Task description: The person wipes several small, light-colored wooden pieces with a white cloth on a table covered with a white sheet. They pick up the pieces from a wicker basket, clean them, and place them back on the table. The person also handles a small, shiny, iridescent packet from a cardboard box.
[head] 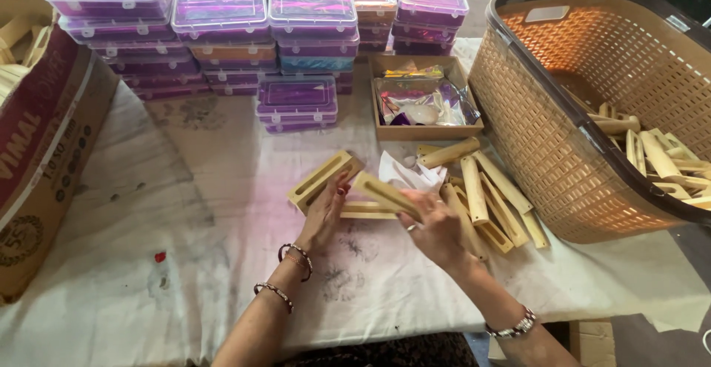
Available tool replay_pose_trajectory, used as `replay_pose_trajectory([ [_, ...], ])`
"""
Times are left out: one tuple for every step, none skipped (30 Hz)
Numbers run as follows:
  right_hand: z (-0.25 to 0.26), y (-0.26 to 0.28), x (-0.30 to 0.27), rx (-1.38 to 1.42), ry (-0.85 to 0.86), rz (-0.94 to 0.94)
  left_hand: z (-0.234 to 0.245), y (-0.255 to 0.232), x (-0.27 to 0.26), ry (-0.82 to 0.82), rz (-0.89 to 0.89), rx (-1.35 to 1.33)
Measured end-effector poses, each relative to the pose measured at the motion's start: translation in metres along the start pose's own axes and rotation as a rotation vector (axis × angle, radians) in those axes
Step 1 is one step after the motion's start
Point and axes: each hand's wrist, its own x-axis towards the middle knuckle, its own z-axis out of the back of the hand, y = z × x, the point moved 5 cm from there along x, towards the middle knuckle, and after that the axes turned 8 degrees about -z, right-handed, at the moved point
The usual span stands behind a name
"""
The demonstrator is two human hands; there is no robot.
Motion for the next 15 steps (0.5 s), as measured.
replay_pose_trajectory([
  [-0.01,-0.002,0.001,0.002,-0.001,0.004,0.001,-0.001,0.0,-0.003,-0.002,0.002],
  [-0.028,-0.003,0.001,-0.027,0.145,0.012,0.003,-0.001,0.0,-0.027,0.023,-0.003],
  [-0.046,-0.005,0.0,-0.056,0.292,0.021,0.005,0.0,-0.001,-0.05,0.049,-0.008],
  [-0.051,-0.002,0.003,-0.055,0.292,0.024,0.005,-0.003,-0.002,-0.053,0.048,-0.007],
  [-0.059,0.004,0.005,-0.121,0.326,0.122,0.004,-0.004,-0.003,-0.019,0.086,0.016],
  [-0.067,0.01,0.007,-0.188,0.36,0.22,0.003,-0.005,-0.003,0.016,0.124,0.039],
  [-0.07,0.011,0.011,-0.188,0.36,0.222,0.003,0.0,-0.004,0.015,0.124,0.039],
  [-0.074,0.009,0.013,-0.179,0.424,0.187,0.004,0.002,-0.005,0.04,0.08,0.207],
  [-0.079,0.007,0.016,-0.171,0.487,0.153,0.004,0.004,-0.004,0.063,0.034,0.376],
  [-0.08,0.007,0.017,-0.173,0.486,0.156,0.006,-0.007,-0.003,0.06,0.032,0.376],
  [-0.082,0.006,0.018,-0.188,0.495,0.141,0.008,-0.021,-0.002,0.065,-0.018,0.396],
  [-0.084,0.005,0.019,-0.203,0.505,0.125,0.009,-0.035,-0.001,0.069,-0.068,0.416],
  [-0.087,0.001,0.017,-0.205,0.501,0.129,0.01,-0.038,-0.001,0.066,-0.072,0.416],
  [-0.088,0.0,0.016,-0.172,0.416,0.18,0.009,-0.042,0.0,0.083,-0.111,0.439],
  [-0.086,-0.003,0.013,-0.14,0.332,0.228,0.007,-0.045,0.0,0.102,-0.149,0.458],
])
